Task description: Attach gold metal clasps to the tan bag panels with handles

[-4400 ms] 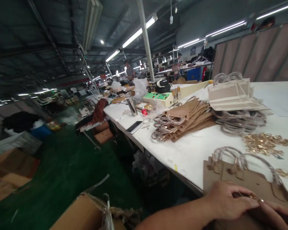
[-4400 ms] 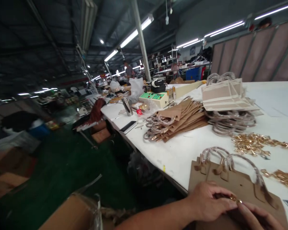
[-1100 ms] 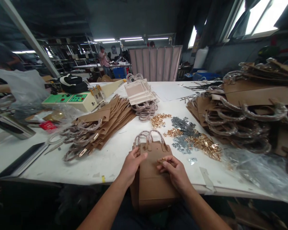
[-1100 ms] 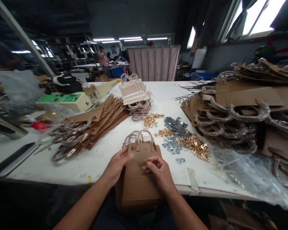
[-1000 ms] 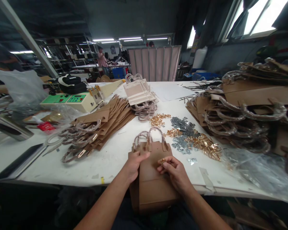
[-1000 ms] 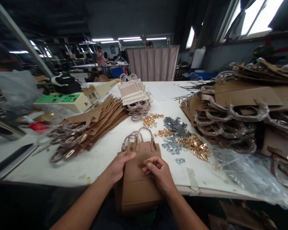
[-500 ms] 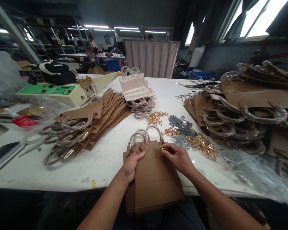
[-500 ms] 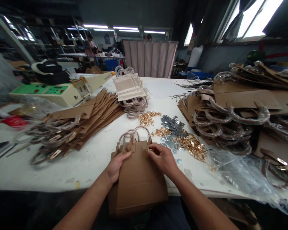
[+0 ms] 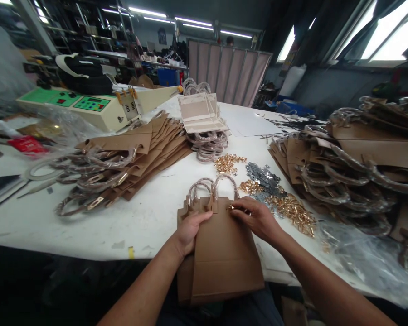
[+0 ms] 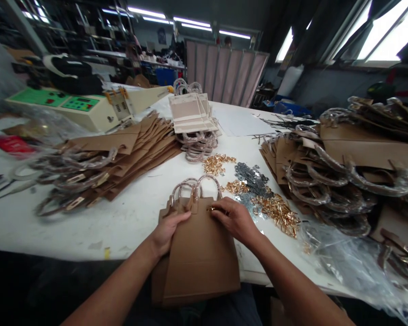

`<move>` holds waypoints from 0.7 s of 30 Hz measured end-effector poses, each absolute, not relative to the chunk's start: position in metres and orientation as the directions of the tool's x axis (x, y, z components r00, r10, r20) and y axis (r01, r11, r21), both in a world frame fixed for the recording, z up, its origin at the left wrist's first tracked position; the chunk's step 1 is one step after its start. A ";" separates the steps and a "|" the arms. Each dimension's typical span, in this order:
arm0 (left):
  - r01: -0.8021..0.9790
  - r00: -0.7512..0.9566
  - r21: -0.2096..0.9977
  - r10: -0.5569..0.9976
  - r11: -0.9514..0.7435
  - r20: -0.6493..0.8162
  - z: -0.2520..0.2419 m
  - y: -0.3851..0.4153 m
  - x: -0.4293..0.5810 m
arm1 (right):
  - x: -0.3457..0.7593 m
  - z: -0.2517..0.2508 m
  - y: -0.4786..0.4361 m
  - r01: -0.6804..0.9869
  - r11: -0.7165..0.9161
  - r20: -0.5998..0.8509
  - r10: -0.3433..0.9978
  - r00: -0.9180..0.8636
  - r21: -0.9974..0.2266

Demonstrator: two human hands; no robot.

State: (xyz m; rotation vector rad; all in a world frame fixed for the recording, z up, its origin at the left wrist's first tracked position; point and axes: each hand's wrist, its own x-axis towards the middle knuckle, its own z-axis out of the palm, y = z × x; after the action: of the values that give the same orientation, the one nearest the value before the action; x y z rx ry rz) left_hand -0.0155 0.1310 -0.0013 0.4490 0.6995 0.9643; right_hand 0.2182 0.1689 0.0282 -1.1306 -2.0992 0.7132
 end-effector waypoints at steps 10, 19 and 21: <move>-0.570 0.372 0.630 0.849 0.527 -0.374 -0.006 0.132 -0.016 | 0.214 0.035 0.181 0.561 0.579 0.218 0.785 -0.580 -0.592; -0.557 0.321 0.631 0.840 0.540 -0.437 -0.001 0.133 -0.014 | 0.212 0.034 0.190 0.511 0.630 0.226 0.731 -0.643 -0.585; -0.554 0.296 0.633 0.839 0.540 -0.457 0.000 0.133 -0.013 | 0.212 0.031 0.192 0.516 0.643 0.235 0.725 -0.647 -0.566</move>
State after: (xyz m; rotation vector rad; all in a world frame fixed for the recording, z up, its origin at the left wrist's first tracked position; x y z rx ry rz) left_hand -0.0132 0.1326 0.0002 0.3898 0.8497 0.9579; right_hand 0.2124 0.1917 0.0313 -0.9744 -2.4188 0.6361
